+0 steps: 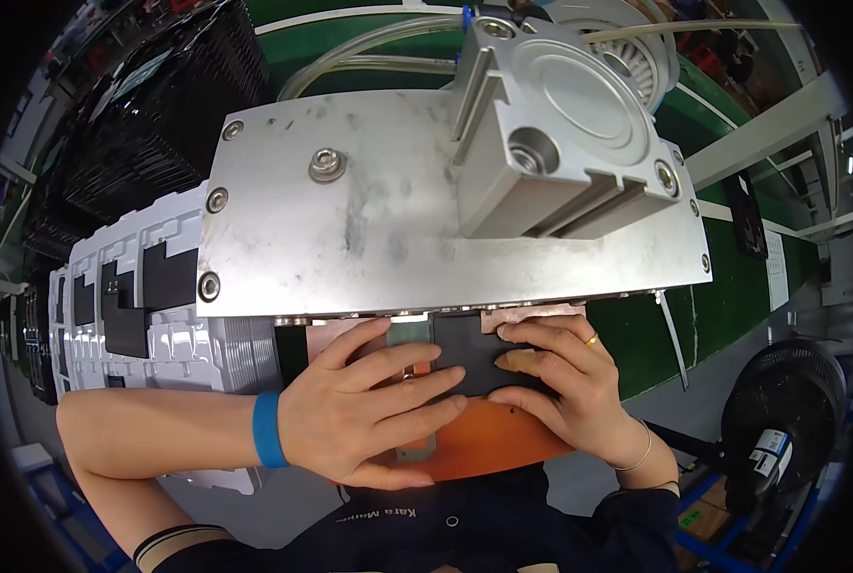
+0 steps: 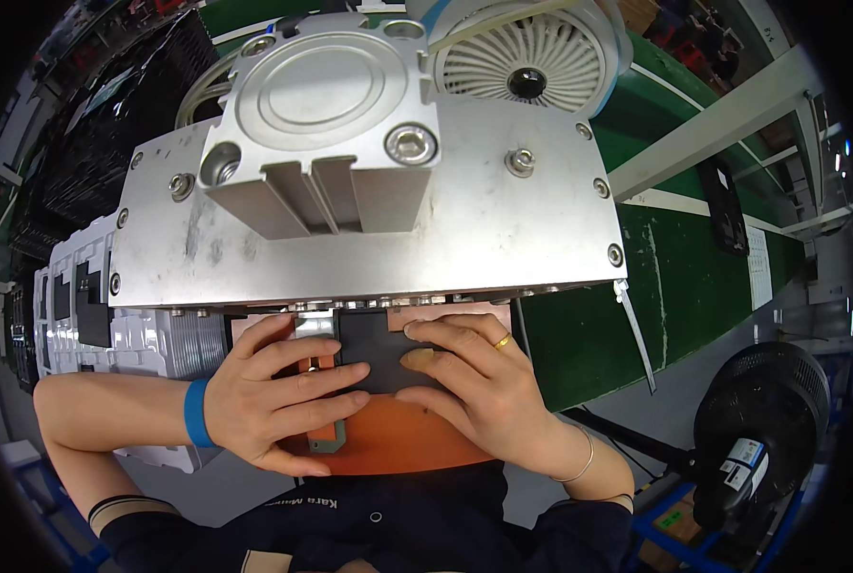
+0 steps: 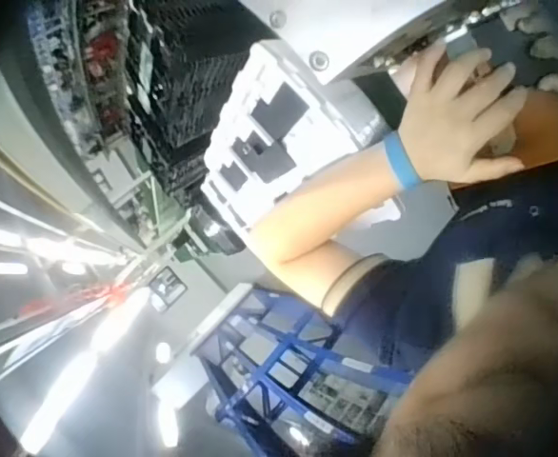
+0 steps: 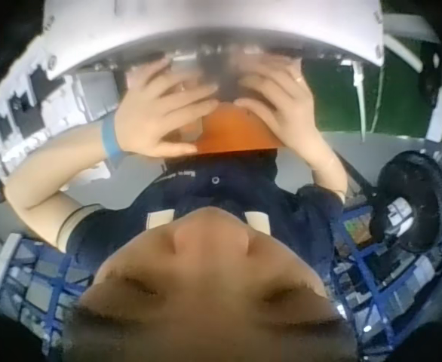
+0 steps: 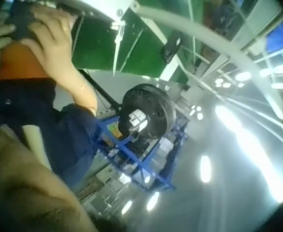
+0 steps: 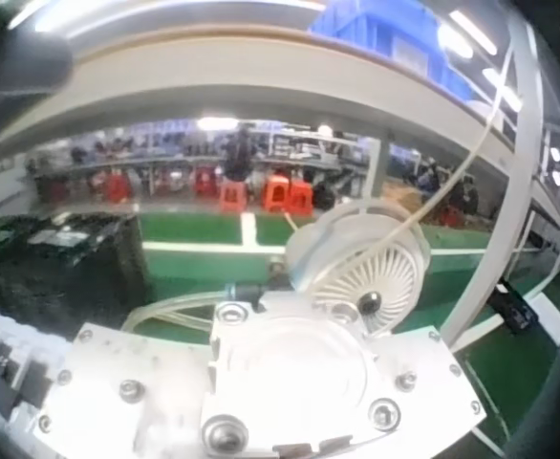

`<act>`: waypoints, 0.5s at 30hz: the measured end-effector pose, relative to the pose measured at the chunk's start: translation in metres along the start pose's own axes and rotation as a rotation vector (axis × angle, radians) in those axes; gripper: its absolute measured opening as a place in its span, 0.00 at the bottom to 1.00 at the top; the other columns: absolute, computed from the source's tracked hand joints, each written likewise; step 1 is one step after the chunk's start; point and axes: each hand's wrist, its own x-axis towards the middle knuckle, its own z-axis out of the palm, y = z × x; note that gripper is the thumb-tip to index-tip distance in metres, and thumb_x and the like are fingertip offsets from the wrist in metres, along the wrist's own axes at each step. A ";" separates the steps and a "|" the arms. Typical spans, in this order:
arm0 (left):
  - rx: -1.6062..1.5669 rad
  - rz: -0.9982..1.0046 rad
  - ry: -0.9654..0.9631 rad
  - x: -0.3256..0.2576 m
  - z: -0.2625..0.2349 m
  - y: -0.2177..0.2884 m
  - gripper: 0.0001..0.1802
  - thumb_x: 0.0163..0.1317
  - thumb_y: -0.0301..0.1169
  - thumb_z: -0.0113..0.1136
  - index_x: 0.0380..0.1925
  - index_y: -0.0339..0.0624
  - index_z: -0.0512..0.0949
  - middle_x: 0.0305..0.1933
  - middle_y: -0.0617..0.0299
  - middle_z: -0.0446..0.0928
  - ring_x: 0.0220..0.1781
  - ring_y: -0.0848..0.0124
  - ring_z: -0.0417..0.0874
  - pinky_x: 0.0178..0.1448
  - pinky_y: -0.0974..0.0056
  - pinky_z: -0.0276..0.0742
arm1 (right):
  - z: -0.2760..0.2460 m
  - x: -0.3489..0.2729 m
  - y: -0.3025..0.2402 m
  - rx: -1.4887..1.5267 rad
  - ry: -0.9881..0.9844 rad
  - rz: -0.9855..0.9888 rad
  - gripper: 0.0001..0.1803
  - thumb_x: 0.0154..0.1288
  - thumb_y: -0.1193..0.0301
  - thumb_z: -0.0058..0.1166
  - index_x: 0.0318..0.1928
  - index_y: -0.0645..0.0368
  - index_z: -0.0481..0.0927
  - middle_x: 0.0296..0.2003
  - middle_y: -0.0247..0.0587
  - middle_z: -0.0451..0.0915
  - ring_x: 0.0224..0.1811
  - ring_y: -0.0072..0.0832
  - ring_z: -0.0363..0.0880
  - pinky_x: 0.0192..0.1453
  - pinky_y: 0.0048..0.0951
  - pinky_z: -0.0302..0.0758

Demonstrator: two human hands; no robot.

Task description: The person repeatedly picks up black rectangular components from a white tray, places them into a metal press machine, and operates the press. After processing, the person removes the component and places it back into the tray. The person occasionally uses a digital caliper to measure the components.

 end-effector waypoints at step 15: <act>-0.046 -0.013 0.005 0.000 0.002 -0.001 0.34 0.58 0.62 0.59 0.52 0.48 0.85 0.60 0.62 0.80 0.60 0.60 0.76 0.71 0.45 0.57 | 0.000 0.001 0.002 0.015 -0.015 0.009 0.17 0.46 0.66 0.75 0.36 0.58 0.85 0.48 0.40 0.83 0.50 0.36 0.78 0.52 0.33 0.78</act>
